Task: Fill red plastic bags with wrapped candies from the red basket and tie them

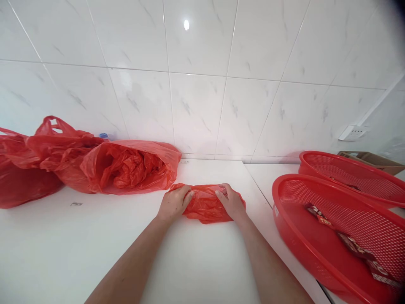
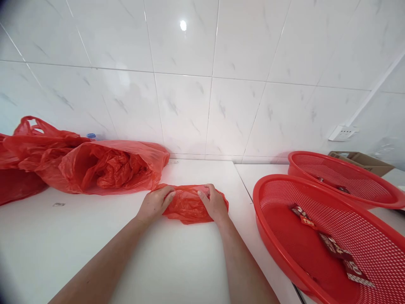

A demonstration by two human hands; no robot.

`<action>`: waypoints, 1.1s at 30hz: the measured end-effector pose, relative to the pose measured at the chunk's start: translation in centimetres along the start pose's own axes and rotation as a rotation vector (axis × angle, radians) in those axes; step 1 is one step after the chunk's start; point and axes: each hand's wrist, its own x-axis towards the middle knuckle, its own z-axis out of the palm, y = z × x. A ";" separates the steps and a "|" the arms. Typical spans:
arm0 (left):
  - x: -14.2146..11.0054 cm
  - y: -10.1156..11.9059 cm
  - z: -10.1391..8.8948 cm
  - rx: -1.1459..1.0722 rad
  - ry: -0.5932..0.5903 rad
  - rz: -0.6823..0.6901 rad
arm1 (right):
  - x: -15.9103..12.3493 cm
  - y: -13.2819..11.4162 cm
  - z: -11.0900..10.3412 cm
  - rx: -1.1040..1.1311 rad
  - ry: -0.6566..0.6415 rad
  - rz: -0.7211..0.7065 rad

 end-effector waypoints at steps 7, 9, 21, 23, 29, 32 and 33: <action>-0.5 0.3 1.0 0.081 0.016 0.247 | 0.2 -0.1 0.8 -0.315 -0.014 -0.037; -0.8 0.1 1.5 0.049 0.000 0.280 | 0.3 0.1 0.9 -0.344 -0.017 -0.017; -0.7 -0.4 1.8 0.006 0.468 0.107 | -0.4 -0.5 0.3 -0.258 0.215 -0.032; -0.7 -0.8 2.0 -0.019 0.474 0.043 | -0.7 -1.1 0.5 -0.315 0.277 -0.119; -0.6 -1.9 2.6 -0.196 0.391 -0.099 | -1.3 -1.8 2.0 -0.422 0.193 -0.137; -0.7 -2.2 2.7 -0.240 0.367 -0.177 | -1.3 -1.4 2.2 -0.426 0.098 -0.081; -0.6 -2.3 2.7 -0.244 0.367 -0.197 | -1.4 -1.4 2.1 -0.425 0.095 -0.091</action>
